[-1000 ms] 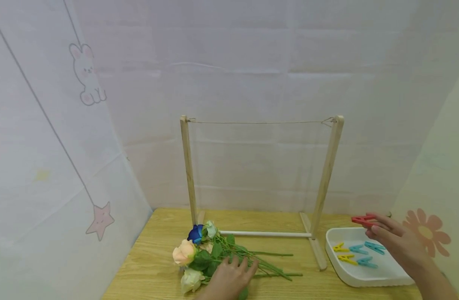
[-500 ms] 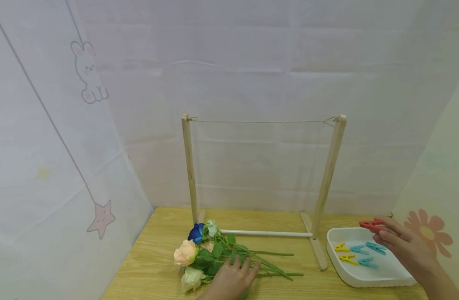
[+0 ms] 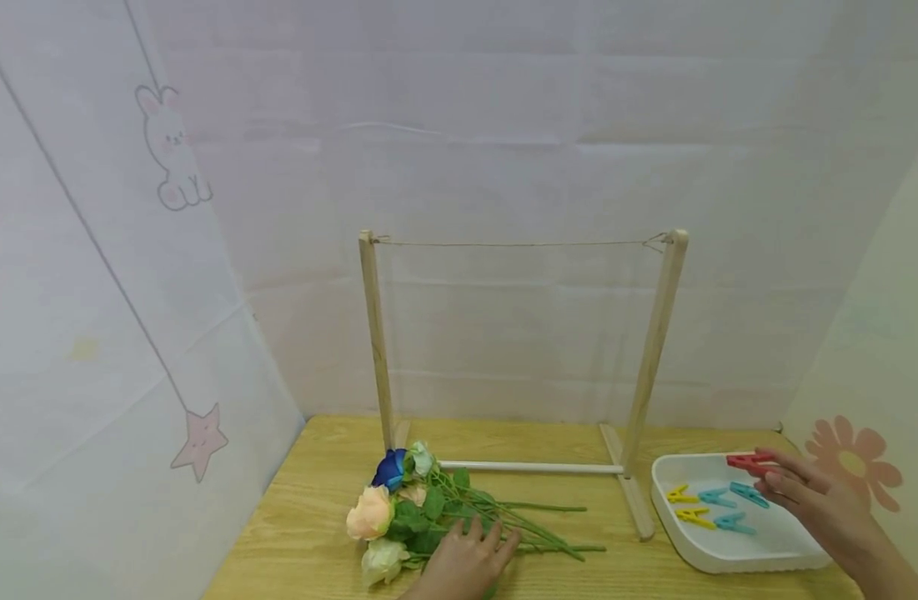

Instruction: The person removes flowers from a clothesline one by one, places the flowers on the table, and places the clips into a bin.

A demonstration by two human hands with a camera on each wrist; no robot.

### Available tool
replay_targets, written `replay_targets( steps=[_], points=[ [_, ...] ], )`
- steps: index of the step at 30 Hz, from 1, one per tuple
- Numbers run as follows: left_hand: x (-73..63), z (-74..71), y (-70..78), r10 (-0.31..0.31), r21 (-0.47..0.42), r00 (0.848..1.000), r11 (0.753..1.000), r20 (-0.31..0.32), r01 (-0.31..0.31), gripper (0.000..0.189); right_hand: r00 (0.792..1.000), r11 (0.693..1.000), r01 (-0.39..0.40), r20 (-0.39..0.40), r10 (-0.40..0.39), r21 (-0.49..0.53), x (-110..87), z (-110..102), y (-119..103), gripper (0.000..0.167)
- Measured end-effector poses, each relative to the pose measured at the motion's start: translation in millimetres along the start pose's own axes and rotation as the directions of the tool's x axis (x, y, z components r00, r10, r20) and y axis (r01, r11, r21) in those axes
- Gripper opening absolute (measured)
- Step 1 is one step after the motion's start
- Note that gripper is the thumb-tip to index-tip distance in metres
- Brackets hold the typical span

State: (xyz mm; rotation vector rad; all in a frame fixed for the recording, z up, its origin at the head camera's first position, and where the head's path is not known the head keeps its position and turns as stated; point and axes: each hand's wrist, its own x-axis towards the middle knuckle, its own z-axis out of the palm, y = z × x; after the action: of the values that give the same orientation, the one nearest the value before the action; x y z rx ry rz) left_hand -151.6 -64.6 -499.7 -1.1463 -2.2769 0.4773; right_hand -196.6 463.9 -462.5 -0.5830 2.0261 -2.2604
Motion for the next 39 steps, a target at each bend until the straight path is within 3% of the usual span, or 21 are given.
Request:
replay_targets(
  steps=[9, 14, 21, 24, 27, 29, 31, 34, 35, 39],
  points=[
    [-2.2, -0.1, 0.6, -0.005, -0.026, 0.998, 1.000, 0.058, 0.007, 0.046, 0.994, 0.995, -0.100, -0.038, 0.101, 0.006, -7.8, -13, 9, 0.047],
    [-2.1, -1.0, 2.1, -0.008, -0.027, 0.999, 1.000, 0.048, 0.010, 0.045, 0.987, 0.985, -0.149, -0.072, 0.143, -0.082, -10.1, -20, 13, 0.045],
    [-1.5, -0.5, 4.1, -0.035, -0.076, 0.993, 0.996, 0.114, 0.044, 0.045, 0.985, 0.968, -0.164, -0.084, 0.150, -0.191, -11.2, -31, 22, 0.044],
    [-1.7, 2.3, 4.3, -0.054, -0.095, 0.989, 0.993, 0.135, 0.068, 0.046, 0.944, 0.881, -0.322, -0.183, 0.273, -0.346, -9.3, -34, 22, 0.034],
    [-1.5, 2.8, 4.0, -0.073, -0.104, 0.986, 0.991, 0.149, 0.089, 0.046, 0.898, 0.774, -0.440, -0.255, 0.360, -0.455, -7.6, -36, 22, 0.046],
    [-1.2, 2.0, 3.9, -0.081, -0.104, 0.985, 0.990, 0.151, 0.097, 0.046, 0.890, 0.729, -0.456, -0.254, 0.378, -0.511, -6.0, -38, 21, 0.059],
    [-0.6, 0.5, 3.7, -0.087, -0.101, 0.986, 0.990, 0.144, 0.102, 0.043, 0.897, 0.721, -0.441, -0.241, 0.370, -0.535, -5.2, -39, 21, 0.058],
    [-0.2, -0.4, 3.0, -0.088, -0.099, 0.987, 0.990, 0.135, 0.102, 0.043, 0.890, 0.690, -0.451, -0.223, 0.398, -0.566, -2.6, -43, 19, 0.055],
    [0.0, -0.8, 2.8, -0.089, -0.100, 0.987, 0.990, 0.135, 0.103, 0.042, 0.889, 0.689, -0.448, -0.203, 0.411, -0.570, -1.9, -45, 18, 0.047],
    [0.9, -2.3, 1.7, -0.099, -0.121, 0.986, 0.986, 0.134, 0.116, 0.042, 0.906, 0.735, -0.393, -0.099, 0.411, -0.552, 0.8, -53, 18, 0.026]
  ],
)
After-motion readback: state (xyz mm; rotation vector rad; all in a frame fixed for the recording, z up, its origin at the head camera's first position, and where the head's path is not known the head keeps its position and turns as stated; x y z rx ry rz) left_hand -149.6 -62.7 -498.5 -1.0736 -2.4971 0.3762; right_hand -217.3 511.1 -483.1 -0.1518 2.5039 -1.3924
